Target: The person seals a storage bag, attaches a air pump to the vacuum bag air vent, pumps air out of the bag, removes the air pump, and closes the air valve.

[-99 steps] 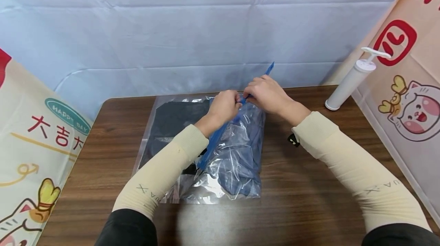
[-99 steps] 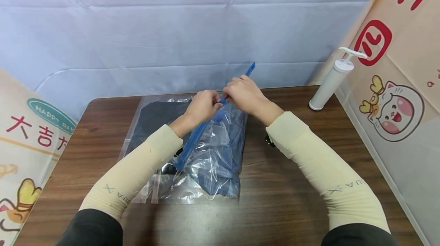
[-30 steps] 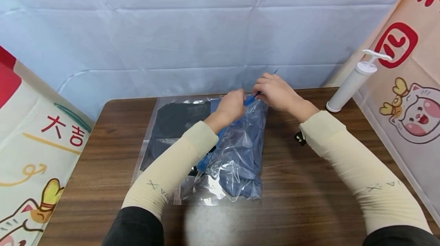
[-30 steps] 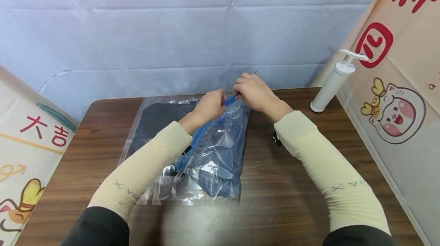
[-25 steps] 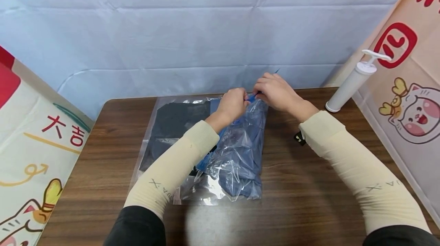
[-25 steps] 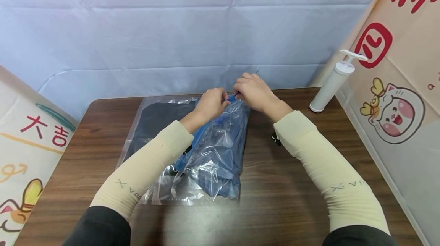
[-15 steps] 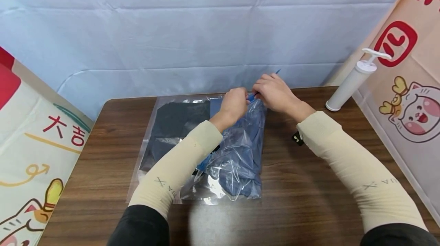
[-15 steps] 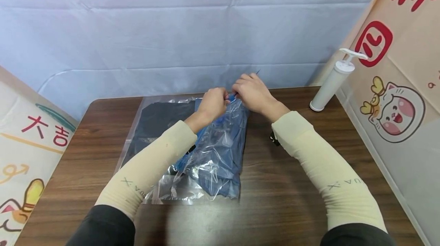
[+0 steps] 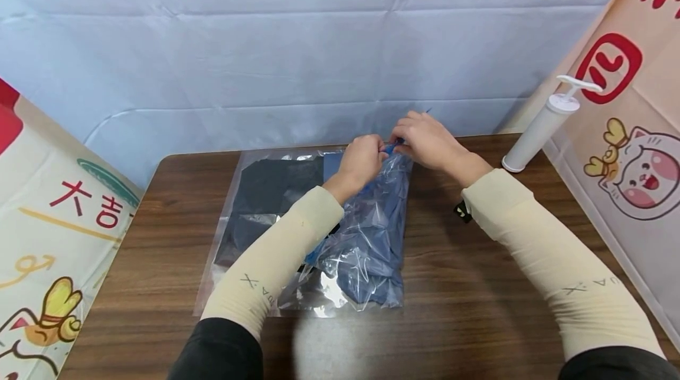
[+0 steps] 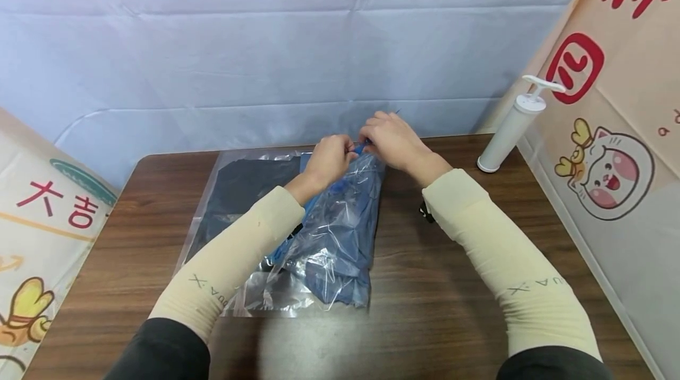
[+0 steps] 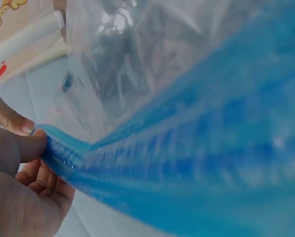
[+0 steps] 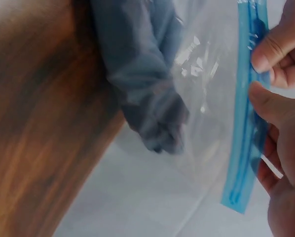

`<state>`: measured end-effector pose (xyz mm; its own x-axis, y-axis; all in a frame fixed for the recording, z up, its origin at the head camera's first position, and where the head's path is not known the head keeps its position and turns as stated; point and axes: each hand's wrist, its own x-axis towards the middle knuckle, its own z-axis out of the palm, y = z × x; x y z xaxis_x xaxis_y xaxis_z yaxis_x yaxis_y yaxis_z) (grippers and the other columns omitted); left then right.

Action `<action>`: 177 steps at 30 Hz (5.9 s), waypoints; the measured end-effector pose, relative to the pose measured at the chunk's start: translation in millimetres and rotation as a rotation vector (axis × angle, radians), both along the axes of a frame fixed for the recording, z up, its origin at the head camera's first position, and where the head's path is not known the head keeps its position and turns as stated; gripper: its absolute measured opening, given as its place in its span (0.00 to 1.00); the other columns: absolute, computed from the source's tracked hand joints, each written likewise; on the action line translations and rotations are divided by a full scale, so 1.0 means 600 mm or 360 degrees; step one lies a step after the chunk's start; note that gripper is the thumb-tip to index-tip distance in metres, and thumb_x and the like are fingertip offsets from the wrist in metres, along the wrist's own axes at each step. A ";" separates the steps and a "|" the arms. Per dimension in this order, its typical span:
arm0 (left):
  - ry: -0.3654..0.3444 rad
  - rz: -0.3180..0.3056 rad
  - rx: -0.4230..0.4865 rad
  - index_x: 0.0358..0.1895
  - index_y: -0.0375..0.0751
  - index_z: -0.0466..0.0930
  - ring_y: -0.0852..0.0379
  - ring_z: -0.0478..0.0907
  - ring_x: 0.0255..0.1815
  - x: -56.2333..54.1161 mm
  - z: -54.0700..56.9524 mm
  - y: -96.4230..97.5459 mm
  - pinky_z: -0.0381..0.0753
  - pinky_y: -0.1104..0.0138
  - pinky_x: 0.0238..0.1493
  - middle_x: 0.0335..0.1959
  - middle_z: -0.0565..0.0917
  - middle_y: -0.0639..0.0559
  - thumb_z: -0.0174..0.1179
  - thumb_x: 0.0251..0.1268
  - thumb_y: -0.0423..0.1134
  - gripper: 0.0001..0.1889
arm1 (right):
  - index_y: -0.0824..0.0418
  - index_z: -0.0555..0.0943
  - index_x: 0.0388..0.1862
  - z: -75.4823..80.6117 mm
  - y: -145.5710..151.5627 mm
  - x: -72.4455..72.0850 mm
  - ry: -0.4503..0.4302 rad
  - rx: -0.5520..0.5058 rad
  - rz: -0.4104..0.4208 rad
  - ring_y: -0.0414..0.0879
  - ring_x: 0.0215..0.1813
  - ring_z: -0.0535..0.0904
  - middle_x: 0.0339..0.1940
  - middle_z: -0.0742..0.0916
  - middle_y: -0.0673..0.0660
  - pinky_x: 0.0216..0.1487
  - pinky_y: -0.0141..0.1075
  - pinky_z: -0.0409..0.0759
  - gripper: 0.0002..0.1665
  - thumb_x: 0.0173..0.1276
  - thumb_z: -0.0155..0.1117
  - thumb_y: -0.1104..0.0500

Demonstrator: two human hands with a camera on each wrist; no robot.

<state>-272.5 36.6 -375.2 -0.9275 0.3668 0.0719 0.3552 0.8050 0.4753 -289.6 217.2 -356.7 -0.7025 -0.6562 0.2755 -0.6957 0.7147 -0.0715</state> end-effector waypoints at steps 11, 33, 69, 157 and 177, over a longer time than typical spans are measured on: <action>0.0068 0.0059 -0.0120 0.25 0.47 0.68 0.59 0.70 0.26 0.000 0.008 0.012 0.68 0.66 0.30 0.23 0.71 0.56 0.59 0.76 0.37 0.16 | 0.62 0.83 0.31 -0.003 -0.003 -0.001 0.0093 0.0096 -0.0070 0.58 0.44 0.76 0.34 0.86 0.58 0.43 0.48 0.72 0.06 0.66 0.69 0.70; -0.0090 0.0080 -0.0095 0.29 0.46 0.72 0.58 0.71 0.27 0.000 0.011 0.010 0.70 0.66 0.31 0.25 0.73 0.55 0.59 0.77 0.40 0.13 | 0.59 0.87 0.34 -0.001 0.020 -0.010 0.0165 0.0096 -0.0143 0.55 0.46 0.77 0.38 0.89 0.55 0.44 0.48 0.69 0.02 0.66 0.74 0.63; -0.0168 0.0017 -0.0074 0.20 0.48 0.59 0.60 0.53 0.19 -0.001 0.010 0.002 0.59 0.67 0.25 0.18 0.56 0.56 0.58 0.78 0.39 0.24 | 0.59 0.83 0.31 0.002 0.071 -0.022 0.0188 0.0018 -0.0216 0.57 0.44 0.74 0.35 0.88 0.56 0.43 0.50 0.68 0.05 0.65 0.72 0.67; -0.0163 0.0031 -0.0121 0.24 0.47 0.69 0.59 0.70 0.23 -0.011 0.002 -0.001 0.69 0.66 0.29 0.20 0.68 0.56 0.60 0.76 0.41 0.18 | 0.62 0.86 0.37 -0.022 0.028 -0.012 0.0135 -0.0087 0.0049 0.59 0.50 0.77 0.37 0.86 0.57 0.49 0.53 0.71 0.06 0.63 0.71 0.70; -0.0148 0.0023 -0.0131 0.20 0.48 0.58 0.60 0.52 0.19 -0.009 -0.004 0.002 0.56 0.67 0.26 0.18 0.54 0.56 0.59 0.77 0.40 0.24 | 0.60 0.86 0.38 -0.041 0.013 0.004 0.0178 -0.0076 0.0025 0.57 0.50 0.77 0.40 0.86 0.56 0.54 0.54 0.71 0.04 0.66 0.72 0.65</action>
